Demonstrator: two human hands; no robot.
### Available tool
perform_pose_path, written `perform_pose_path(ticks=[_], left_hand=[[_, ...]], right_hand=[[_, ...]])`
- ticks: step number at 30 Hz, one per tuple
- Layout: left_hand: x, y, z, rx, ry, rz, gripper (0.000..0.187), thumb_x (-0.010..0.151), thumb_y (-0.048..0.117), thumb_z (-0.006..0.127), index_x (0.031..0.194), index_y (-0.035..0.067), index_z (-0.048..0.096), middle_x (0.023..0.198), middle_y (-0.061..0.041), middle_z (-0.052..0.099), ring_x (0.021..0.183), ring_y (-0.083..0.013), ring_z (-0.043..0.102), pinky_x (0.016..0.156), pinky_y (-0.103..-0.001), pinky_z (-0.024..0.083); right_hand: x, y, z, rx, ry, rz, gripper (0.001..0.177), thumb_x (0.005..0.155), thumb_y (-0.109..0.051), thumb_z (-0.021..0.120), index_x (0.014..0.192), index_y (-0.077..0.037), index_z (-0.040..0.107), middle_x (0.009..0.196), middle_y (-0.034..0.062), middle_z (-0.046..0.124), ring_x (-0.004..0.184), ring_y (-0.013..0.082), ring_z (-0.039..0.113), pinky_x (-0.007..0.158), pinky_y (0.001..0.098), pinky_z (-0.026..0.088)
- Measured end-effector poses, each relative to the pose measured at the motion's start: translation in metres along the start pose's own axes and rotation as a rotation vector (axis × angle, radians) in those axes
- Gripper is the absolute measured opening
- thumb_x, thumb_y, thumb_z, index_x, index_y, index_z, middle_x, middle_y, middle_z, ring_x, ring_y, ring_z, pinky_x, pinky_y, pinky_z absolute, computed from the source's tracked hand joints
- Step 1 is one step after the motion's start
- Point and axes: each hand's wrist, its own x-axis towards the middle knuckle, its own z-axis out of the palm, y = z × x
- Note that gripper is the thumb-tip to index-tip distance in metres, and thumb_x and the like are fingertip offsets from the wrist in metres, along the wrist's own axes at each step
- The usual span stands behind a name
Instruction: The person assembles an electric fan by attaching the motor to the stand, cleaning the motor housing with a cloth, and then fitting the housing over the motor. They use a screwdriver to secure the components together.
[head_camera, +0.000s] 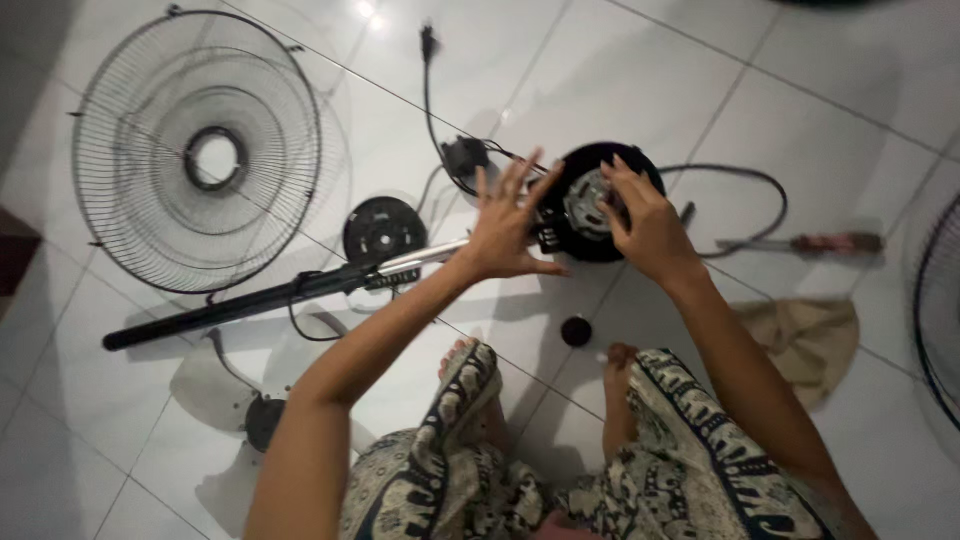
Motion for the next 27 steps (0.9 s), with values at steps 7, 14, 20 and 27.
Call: perform_pose_path(ticks=[7,14,20,27], left_hand=[[-0.021,-0.006,-0.009,0.070,-0.214,-0.271,0.136,0.061,0.063,0.087,0.167,0.025,0.011,0.169,-0.018,0.018,0.153,-0.0469,0.023,0.116,-0.077,0.013],[-0.029,-0.021,-0.017,-0.112,-0.107,-0.122,0.113,0.082,0.056,0.077,0.166,0.014,0.014,0.169,-0.019,0.027,0.159,-0.0424,0.022,0.122,-0.074,0.007],[-0.033,-0.088,-0.025,-0.202,0.142,-0.284,0.085,0.107,0.042,0.065,0.168,0.006,0.018,0.169,-0.023,0.030,0.155,-0.0410,0.030,0.130,-0.054,0.024],[-0.050,-0.166,-0.006,-0.003,0.104,-0.631,0.071,0.090,0.027,0.079,0.148,0.006,0.045,0.150,-0.023,0.041,0.138,-0.0432,0.039,0.111,-0.052,0.039]], right_hand=[[-0.032,0.010,-0.023,0.188,0.349,0.062,0.028,0.101,0.002,0.063,0.128,0.000,0.058,0.138,0.0159,0.065,0.130,0.0308,0.065,0.111,0.0410,0.054],[-0.066,0.062,-0.022,0.441,0.700,0.314,0.012,0.113,0.001,0.054,0.125,0.000,0.056,0.121,0.0104,0.066,0.112,0.0188,0.066,0.094,0.0309,0.058],[-0.073,0.068,-0.018,0.643,0.828,0.360,0.009,0.112,0.000,0.053,0.121,0.001,0.056,0.105,0.0117,0.065,0.089,0.0176,0.065,0.084,0.0308,0.057],[-0.069,-0.009,-0.001,0.600,0.637,-0.051,0.009,0.109,-0.003,0.051,0.117,0.000,0.055,0.094,0.0125,0.062,0.072,0.0149,0.053,0.061,0.0273,0.048]])
